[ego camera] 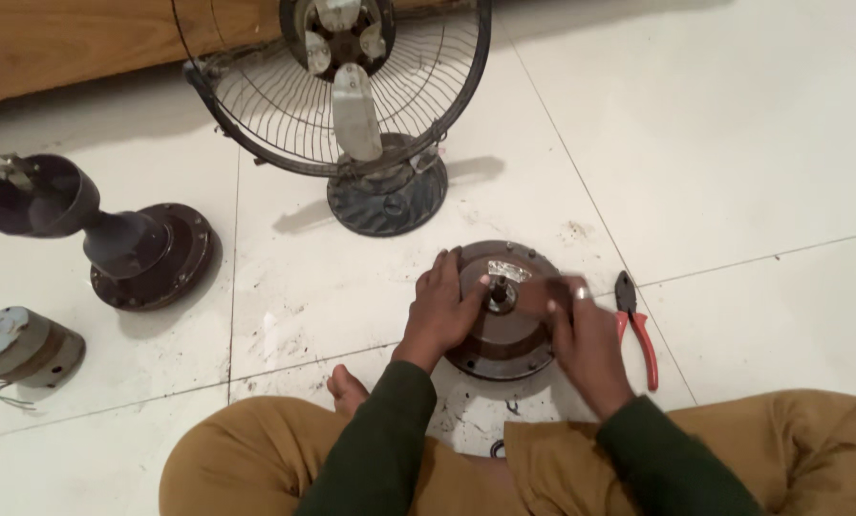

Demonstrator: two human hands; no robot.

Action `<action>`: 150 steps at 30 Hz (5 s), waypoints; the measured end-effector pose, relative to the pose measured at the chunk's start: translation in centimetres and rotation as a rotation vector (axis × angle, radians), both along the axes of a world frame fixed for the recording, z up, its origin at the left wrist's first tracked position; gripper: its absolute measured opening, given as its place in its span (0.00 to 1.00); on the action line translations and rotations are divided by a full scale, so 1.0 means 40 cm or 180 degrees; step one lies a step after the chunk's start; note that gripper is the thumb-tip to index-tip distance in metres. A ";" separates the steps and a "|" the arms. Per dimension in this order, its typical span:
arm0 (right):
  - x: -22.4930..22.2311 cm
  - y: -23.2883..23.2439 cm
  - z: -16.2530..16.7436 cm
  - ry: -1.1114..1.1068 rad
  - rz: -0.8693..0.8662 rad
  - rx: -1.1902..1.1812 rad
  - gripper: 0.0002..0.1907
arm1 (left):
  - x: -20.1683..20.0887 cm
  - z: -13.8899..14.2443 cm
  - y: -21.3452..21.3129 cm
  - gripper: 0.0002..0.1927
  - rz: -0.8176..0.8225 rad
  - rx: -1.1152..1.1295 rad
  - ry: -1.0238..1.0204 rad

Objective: The person sits on the floor and scrapes old gasket residue off a fan motor housing cover, working around its central hub by hand with a small scraping tool. They set the tool down, pick up pliers, and continue prying debris from the cover and surrounding parts.

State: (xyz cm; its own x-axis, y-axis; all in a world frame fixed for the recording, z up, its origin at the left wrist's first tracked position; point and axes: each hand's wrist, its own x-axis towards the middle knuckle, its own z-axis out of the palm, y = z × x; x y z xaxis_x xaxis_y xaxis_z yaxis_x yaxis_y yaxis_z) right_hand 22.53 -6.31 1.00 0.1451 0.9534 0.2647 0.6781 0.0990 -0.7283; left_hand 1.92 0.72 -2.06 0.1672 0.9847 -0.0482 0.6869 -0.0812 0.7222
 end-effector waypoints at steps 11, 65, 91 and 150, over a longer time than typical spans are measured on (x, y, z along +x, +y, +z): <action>0.011 0.036 -0.001 -0.0182 0.0053 -0.0130 0.11 | 0.022 0.000 -0.001 0.42 -0.0114 0.0155 0.0034; 0.007 0.027 0.058 -0.0188 0.0231 -0.0310 0.16 | 0.035 0.067 0.014 0.60 0.0139 -0.0301 -0.0235; 0.053 0.043 0.046 0.1823 0.0064 -0.1231 0.15 | 0.022 0.055 0.037 0.54 -0.0210 -0.0007 -0.0238; -0.016 -0.038 0.017 -0.1264 0.0113 -0.0414 0.23 | 0.009 0.095 0.007 0.62 -0.0225 0.0013 0.1051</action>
